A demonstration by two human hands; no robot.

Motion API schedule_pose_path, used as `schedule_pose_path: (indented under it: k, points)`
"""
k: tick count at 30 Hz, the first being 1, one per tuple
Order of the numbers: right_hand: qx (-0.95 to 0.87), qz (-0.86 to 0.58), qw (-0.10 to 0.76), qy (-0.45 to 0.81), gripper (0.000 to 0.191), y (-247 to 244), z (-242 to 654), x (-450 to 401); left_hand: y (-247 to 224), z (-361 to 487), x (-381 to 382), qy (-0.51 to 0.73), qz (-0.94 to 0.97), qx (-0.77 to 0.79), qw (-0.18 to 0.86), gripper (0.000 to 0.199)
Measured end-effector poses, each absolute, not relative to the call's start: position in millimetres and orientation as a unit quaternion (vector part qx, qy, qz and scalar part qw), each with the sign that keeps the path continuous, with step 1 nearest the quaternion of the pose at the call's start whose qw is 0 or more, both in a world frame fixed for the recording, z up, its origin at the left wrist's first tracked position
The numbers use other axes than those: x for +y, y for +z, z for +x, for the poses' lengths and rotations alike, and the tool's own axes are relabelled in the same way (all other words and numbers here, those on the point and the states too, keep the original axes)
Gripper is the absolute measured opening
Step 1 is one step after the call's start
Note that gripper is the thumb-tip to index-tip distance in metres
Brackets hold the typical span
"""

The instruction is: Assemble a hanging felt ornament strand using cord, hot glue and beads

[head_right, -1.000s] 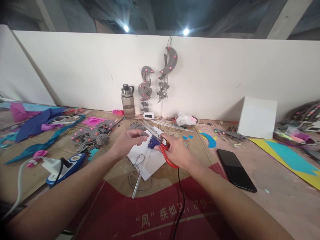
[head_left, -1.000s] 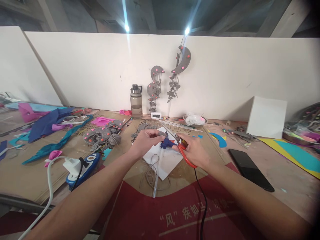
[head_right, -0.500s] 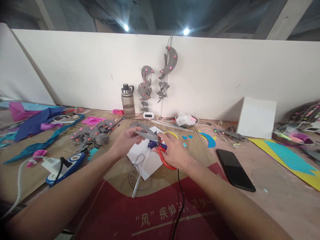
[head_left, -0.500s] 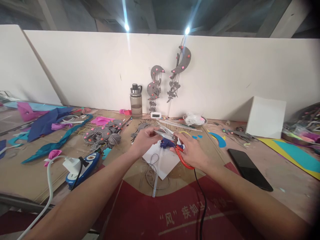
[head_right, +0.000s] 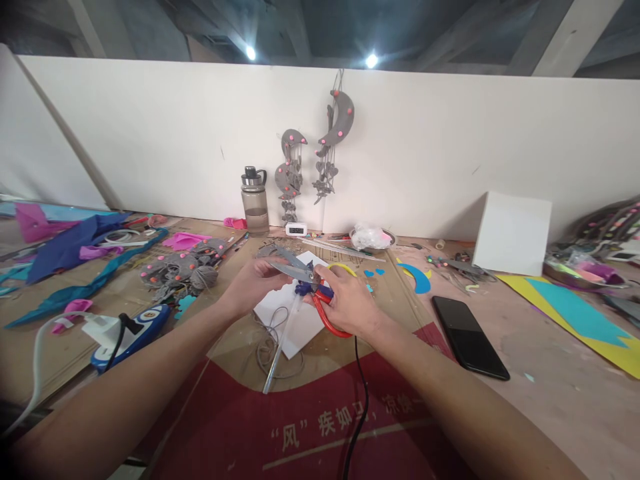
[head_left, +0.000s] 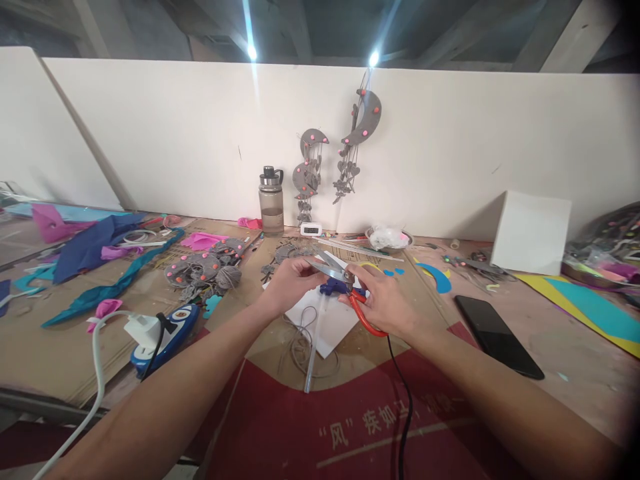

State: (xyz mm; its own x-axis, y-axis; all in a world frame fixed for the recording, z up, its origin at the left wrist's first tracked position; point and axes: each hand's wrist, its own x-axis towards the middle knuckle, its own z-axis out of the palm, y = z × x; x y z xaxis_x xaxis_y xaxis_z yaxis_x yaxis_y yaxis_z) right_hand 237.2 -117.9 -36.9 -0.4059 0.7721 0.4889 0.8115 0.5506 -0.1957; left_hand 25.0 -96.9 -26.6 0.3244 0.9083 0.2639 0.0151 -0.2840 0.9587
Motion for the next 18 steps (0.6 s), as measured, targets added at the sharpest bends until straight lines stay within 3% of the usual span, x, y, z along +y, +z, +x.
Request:
schedule_pose_path:
  k: [7, 18]
  points:
    - [-0.78, -0.558, 0.285, 0.009, 0.045, -16.6, 240.8, -117.4, -36.4, 21.2, -81.8, 0.489, 0.593, 0.386, 0.51, 0.017]
    - [-0.68, -0.721, 0.126, -0.031, 0.044, -44.4, 322.6, -74.7, -58.6, -3.6, -49.7, 0.526, 0.44, 0.412, 0.6, 0.023]
